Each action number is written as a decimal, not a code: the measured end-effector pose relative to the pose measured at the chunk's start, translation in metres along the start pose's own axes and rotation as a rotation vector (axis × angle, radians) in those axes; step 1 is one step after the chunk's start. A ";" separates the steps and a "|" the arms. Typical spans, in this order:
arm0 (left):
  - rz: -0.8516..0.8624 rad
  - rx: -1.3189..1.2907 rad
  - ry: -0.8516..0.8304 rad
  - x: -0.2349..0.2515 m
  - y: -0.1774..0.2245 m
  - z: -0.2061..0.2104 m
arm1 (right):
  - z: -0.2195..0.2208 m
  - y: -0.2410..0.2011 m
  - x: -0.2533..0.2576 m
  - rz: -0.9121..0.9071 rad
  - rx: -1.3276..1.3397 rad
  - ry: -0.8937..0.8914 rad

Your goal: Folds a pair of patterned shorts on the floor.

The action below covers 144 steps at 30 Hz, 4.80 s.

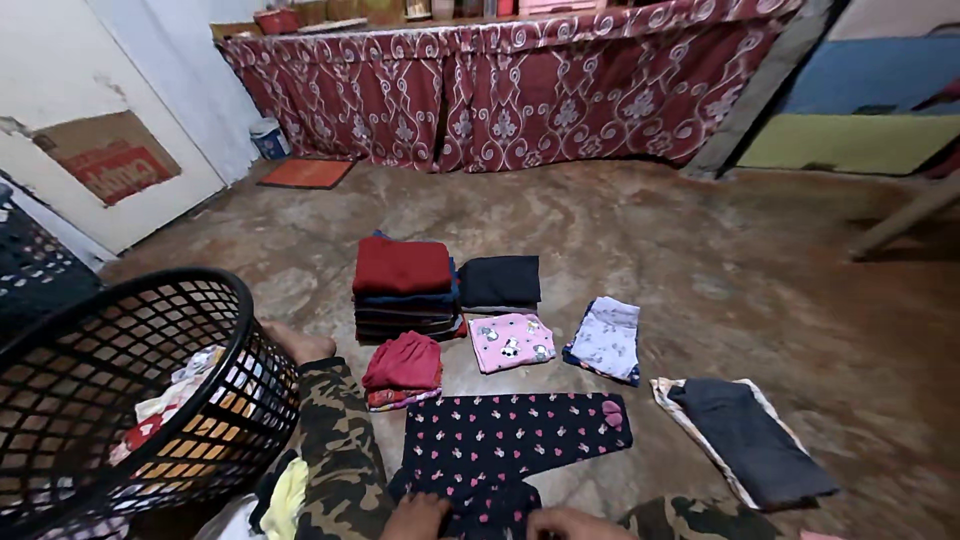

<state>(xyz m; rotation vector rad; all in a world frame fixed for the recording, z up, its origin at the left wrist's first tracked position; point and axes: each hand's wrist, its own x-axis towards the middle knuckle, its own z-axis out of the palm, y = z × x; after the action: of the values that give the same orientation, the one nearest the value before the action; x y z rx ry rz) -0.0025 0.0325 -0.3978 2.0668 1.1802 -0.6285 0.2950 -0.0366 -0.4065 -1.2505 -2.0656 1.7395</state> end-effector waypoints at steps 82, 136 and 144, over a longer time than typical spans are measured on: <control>-0.323 -0.807 0.748 0.070 -0.061 -0.050 | -0.131 0.092 -0.034 0.155 0.442 1.358; -0.363 -0.778 0.737 0.088 -0.059 -0.051 | -0.136 0.093 -0.031 0.422 0.577 1.306; -0.401 -0.691 0.751 0.090 -0.053 -0.053 | -0.138 0.088 -0.034 0.442 0.437 1.277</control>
<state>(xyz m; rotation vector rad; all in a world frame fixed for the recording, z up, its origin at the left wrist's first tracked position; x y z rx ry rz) -0.0022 0.1414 -0.4408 1.4741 1.9149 0.4225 0.4423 0.0391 -0.4283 -1.9492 -0.6834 0.8762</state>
